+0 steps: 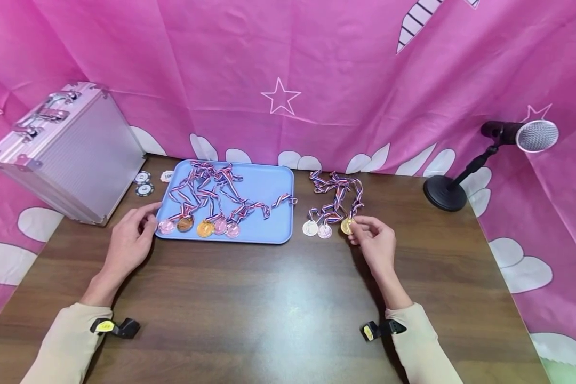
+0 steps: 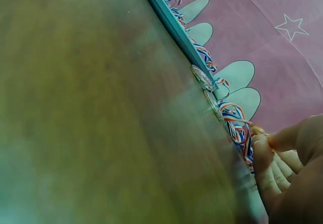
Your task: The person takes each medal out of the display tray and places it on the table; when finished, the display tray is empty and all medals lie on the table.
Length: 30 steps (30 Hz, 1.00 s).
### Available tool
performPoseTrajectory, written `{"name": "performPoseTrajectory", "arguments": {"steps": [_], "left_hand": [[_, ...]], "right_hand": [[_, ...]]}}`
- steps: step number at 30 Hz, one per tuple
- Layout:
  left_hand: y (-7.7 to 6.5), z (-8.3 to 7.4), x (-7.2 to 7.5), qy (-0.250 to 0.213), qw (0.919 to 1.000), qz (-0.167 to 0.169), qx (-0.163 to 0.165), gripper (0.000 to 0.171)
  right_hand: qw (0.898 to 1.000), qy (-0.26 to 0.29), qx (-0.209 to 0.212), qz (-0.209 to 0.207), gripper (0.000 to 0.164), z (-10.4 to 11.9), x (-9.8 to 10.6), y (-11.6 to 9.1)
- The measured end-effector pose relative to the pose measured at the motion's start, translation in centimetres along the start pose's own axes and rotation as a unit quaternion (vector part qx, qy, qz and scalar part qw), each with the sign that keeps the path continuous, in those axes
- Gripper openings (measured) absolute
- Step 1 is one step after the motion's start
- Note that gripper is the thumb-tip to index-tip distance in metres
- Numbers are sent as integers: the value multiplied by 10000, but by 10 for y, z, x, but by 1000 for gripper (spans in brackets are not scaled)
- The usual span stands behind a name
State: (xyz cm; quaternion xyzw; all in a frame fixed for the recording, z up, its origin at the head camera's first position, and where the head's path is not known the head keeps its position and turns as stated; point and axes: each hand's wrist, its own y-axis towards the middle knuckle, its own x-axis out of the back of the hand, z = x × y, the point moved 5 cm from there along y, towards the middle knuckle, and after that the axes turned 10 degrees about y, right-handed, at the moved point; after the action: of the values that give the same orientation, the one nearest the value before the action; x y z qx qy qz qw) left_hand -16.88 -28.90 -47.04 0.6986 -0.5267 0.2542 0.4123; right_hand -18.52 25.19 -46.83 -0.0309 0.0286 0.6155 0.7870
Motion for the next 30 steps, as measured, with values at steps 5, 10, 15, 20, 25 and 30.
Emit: {"name": "performPoseTrajectory", "arguments": {"steps": [5, 10, 15, 20, 25, 30], "left_hand": [[-1, 1, 1, 19, 10000, 2, 2, 38], [-1, 1, 1, -26, 9998, -162, -147, 37], [0, -1, 1, -65, 9994, -261, -227, 37], [1, -1, 3, -64, 9995, -230, -206, 37], [0, -2, 3, -62, 9997, -190, -154, 37], [0, -2, 2, -45, 9998, -170, -133, 38]], "right_hand": [[9945, -983, 263, 258, 24, -4, 3, -2], [9652, -2411, 989, 233, 15, -2, 1, -4], [9389, -3045, 1583, 262, 13, -1, -4, -5], [9285, -3207, 1856, 263, 12, 0, -5, -4], [9348, -3043, 1824, 134, 13, 0, -4, -5], [9435, -2735, 1870, 13, 11, 0, -1, -7]]}}
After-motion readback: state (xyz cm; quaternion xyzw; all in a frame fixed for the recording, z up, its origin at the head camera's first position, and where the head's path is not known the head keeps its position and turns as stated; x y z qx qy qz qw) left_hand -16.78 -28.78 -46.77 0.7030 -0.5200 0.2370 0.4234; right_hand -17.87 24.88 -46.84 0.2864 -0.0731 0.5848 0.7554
